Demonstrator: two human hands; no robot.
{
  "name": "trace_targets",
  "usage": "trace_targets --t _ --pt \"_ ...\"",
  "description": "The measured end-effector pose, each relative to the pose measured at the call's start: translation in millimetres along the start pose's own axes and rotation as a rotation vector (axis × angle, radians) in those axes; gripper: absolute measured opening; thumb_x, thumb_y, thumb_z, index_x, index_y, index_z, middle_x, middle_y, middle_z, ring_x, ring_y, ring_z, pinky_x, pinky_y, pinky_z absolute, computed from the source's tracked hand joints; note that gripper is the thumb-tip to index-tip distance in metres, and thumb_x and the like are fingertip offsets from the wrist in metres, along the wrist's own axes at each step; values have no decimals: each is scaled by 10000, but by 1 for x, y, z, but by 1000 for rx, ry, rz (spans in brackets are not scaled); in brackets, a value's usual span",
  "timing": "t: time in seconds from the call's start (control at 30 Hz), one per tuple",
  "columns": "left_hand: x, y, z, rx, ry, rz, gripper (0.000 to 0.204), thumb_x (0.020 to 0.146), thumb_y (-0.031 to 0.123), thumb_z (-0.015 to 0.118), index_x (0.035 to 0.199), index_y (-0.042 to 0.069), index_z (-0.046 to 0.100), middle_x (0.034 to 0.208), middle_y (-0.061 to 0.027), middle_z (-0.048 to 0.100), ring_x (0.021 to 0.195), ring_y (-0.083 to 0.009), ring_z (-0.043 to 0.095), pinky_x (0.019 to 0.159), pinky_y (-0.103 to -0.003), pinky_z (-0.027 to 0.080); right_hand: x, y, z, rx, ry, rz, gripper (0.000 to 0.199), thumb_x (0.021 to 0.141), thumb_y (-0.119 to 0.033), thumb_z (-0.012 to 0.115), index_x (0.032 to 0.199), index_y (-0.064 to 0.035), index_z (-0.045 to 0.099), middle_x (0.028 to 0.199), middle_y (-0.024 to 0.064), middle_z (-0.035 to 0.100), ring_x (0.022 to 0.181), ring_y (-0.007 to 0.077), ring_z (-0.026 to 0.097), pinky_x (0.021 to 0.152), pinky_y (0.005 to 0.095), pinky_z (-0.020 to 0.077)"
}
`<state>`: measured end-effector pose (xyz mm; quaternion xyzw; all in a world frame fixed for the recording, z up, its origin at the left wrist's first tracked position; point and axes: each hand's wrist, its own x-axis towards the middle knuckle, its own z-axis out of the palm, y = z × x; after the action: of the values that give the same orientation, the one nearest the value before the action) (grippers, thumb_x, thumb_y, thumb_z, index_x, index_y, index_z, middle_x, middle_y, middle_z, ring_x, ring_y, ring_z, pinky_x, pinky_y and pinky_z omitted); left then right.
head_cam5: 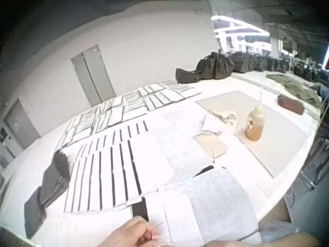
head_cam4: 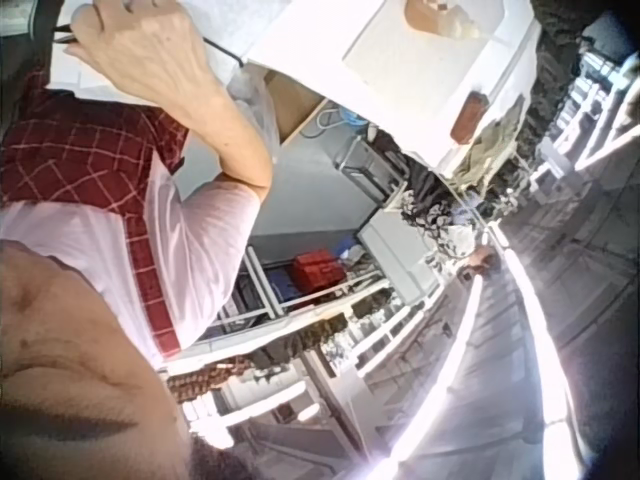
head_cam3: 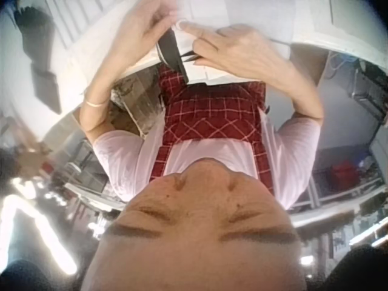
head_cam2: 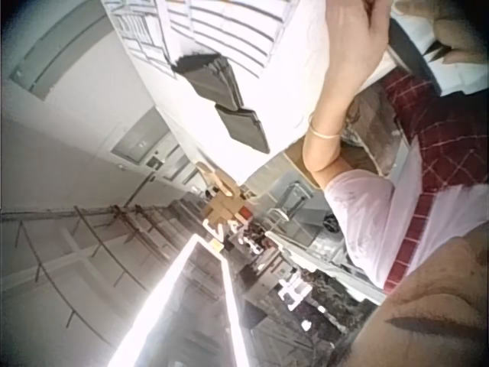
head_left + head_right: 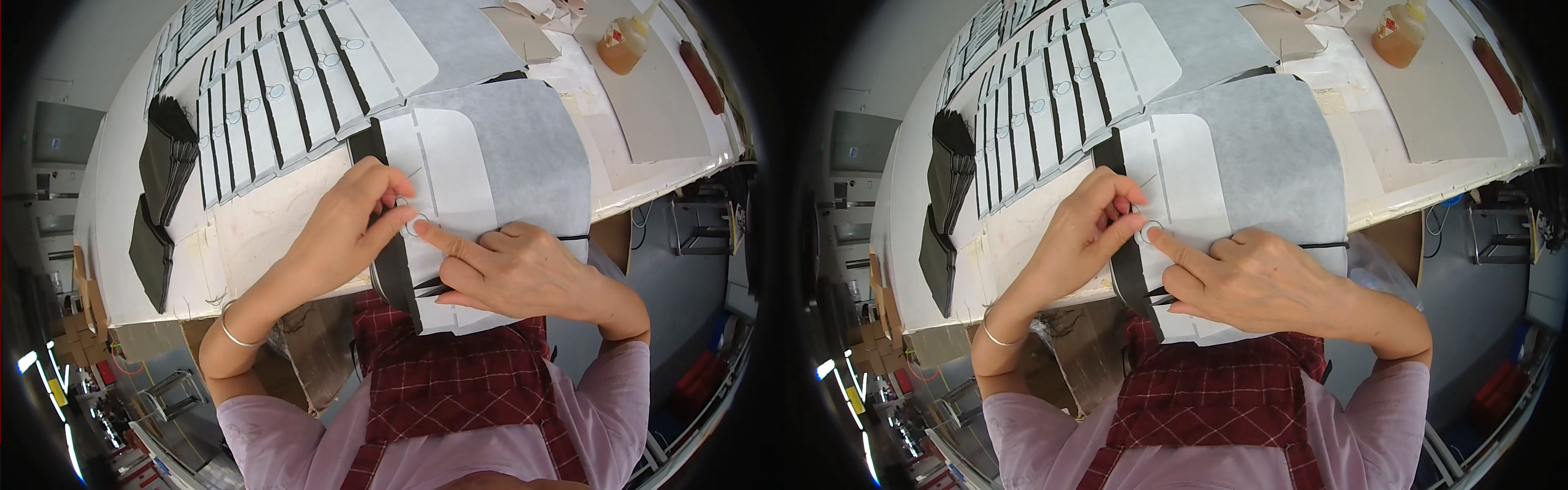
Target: The person uses scissors to trim threads from dark fabric pieces and applies glue from a squeeze bottle to circular areas on white paper templates. They repeatedly place fabric pieces onto the templates, press them down, and trim excess threads. The person stacks completed pieces and continues the process with new fabric and templates.
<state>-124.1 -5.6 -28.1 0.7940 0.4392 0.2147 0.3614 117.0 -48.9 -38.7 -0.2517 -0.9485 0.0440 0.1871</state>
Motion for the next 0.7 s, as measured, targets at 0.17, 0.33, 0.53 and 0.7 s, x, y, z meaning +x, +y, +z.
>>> trace_targets --t 0.17,0.33,0.53,0.7 --pt "-4 -3 -4 57 19 -16 73 923 46 672 937 9 610 839 -49 543 690 -132 509 614 -278 423 0 0 0 9 4 2 339 840 -394 730 794 -122 533 1291 117 662 500 74 548 482 221 462" --pt "-19 -9 -27 127 49 -175 87 907 41 683 913 -10 613 811 -56 569 654 -140 502 610 -284 428 0 2 0 16 -2 1 337 841 -394 728 794 -122 535 1290 115 664 508 69 549 488 214 467" --pt "-18 -10 -30 142 76 -84 97 877 31 702 923 -8 626 885 -77 585 745 -207 554 681 -318 464 0 1 1 4 -15 1 332 841 -398 724 790 -126 541 1292 102 665 509 66 548 485 212 459" --pt "-7 -20 -23 89 -93 68 130 859 43 735 945 19 641 957 -61 574 808 -189 555 702 -312 467 1 1 -1 2 -26 -1 342 850 -418 715 787 -127 546 1300 87 662 509 67 549 480 218 451"
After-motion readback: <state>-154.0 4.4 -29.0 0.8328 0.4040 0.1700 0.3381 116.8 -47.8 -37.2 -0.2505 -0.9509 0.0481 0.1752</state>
